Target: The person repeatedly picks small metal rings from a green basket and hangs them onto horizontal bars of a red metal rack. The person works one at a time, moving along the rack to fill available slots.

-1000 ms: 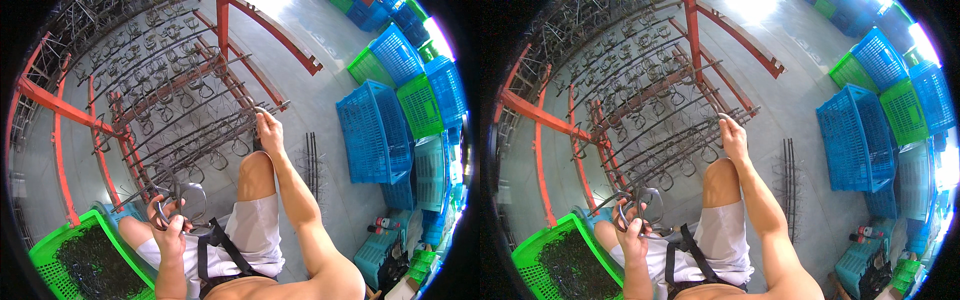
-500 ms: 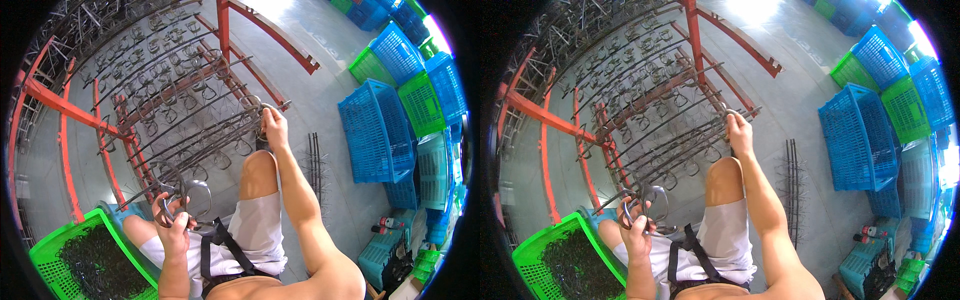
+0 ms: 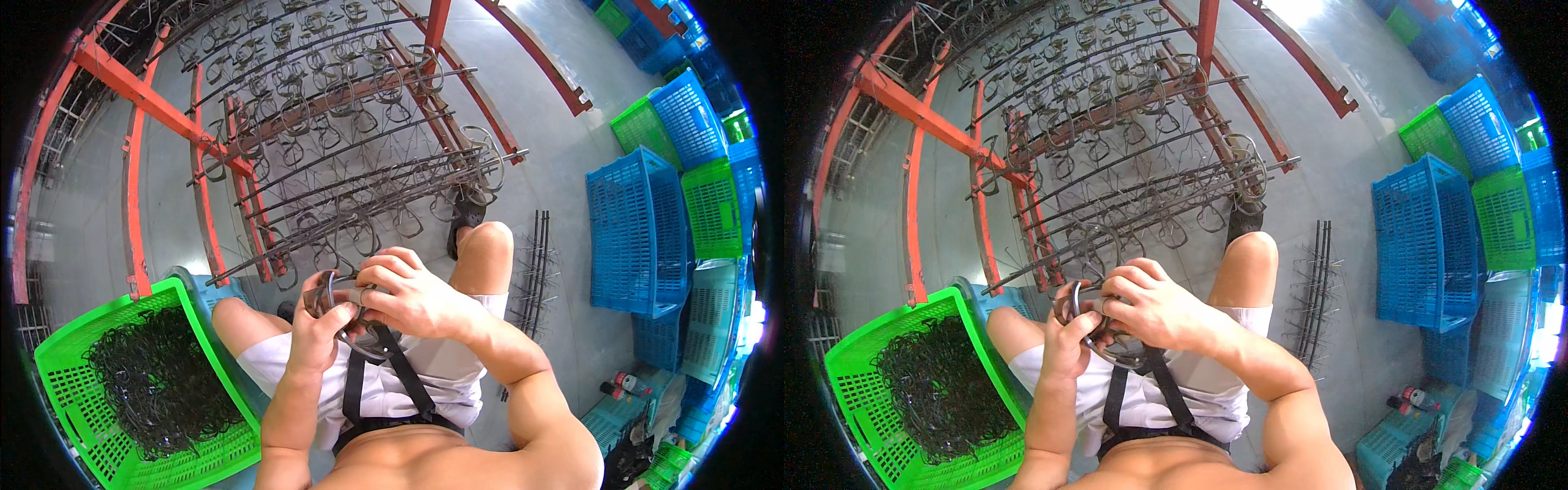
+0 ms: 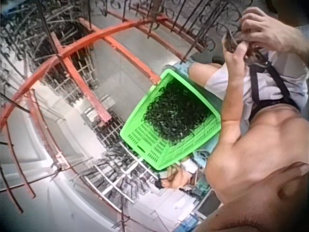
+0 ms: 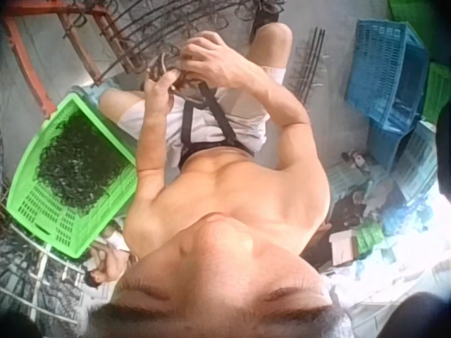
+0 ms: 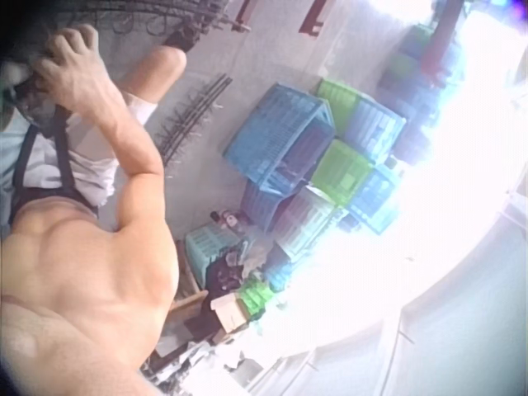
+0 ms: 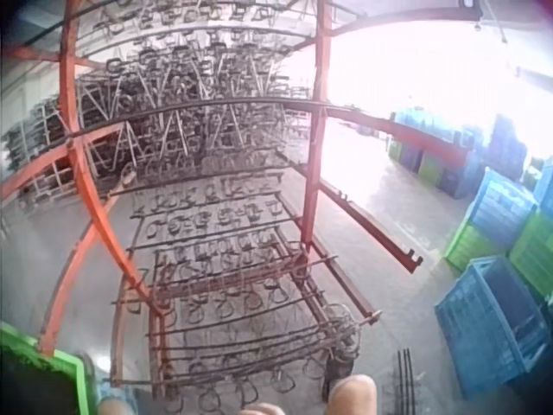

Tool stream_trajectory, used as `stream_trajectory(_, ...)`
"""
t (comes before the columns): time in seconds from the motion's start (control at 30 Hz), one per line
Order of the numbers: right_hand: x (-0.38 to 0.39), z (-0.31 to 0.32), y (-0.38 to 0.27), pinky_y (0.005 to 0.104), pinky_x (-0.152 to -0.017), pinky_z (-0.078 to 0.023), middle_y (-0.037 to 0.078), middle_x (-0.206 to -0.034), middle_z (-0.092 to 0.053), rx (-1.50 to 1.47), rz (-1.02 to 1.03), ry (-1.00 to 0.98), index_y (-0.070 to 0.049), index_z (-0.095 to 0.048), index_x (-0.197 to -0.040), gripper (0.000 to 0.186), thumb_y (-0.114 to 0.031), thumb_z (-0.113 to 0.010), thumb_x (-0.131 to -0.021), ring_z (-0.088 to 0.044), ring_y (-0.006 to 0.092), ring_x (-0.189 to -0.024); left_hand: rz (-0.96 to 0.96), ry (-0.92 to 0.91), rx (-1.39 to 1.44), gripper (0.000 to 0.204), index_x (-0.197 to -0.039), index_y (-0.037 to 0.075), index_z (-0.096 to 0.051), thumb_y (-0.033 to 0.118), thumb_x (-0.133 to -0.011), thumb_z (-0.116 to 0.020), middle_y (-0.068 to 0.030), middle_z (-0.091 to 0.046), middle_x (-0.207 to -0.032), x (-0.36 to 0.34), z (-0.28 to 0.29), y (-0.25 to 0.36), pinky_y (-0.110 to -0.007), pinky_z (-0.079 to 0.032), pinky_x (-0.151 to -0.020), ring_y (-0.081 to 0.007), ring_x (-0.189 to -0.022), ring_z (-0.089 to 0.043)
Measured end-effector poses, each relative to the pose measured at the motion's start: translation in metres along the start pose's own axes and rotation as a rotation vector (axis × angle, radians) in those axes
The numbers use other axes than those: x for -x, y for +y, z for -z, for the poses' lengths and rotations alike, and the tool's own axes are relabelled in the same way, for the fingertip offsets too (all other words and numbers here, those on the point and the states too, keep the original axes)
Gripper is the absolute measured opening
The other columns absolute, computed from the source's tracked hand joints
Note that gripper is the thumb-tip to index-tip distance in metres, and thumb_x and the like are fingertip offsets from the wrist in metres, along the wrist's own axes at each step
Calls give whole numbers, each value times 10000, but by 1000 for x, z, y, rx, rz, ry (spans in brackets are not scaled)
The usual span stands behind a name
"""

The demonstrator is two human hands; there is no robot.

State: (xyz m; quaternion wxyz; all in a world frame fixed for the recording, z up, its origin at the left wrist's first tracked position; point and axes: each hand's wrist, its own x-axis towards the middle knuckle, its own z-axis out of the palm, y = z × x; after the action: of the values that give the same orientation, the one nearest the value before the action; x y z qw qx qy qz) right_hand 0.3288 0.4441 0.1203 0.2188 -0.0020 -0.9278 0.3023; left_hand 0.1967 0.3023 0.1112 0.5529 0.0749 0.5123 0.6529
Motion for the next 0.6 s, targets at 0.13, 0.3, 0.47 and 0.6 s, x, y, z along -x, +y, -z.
stream_trajectory(0.13, 12, 2, 3, 401, -954, -383, 62, -1013, -525, 77, 32, -28, -77, -599, -872, 165, -168, -661, -749, -502, 252, -1043, -35, 78, -110, 519, -1270, 60, -368, 20, -799, -583, -136, -623, -959, 0, 0, -16, -283, -536, -562, -196, -729, -642)
stream_trajectory(0.3, 41, 33, 7, 352, -724, -490, 73, -935, -576, -129, -241, -322, -59, -603, -858, 121, -112, -666, -769, -601, 246, -864, -278, 99, -116, 557, -1269, 50, -354, -39, -779, -604, -136, -595, -1018, -7, -3, -29, -340, -531, -784, -215, -888, -630)
stream_trajectory(0.47, 61, 62, 53, 240, -461, -410, -22, -636, -551, -676, -715, 225, -32, -638, -1063, 203, -73, -619, -865, -508, 63, -544, -345, 98, 12, 578, -1290, 86, -355, 0, -775, -604, -167, -599, -1044, -4, -4, -27, -330, -545, -708, -236, -860, -629)
stream_trajectory(0.6, 34, 22, 106, 196, -433, -332, -18, -665, -523, -737, -930, 1138, -45, -635, -1088, 194, -109, -587, -911, -412, 39, -501, -298, 33, 4, 615, -1298, 99, -353, 6, -754, -625, -159, -568, -1093, -7, 0, -20, -291, -511, -610, -222, -858, -627)
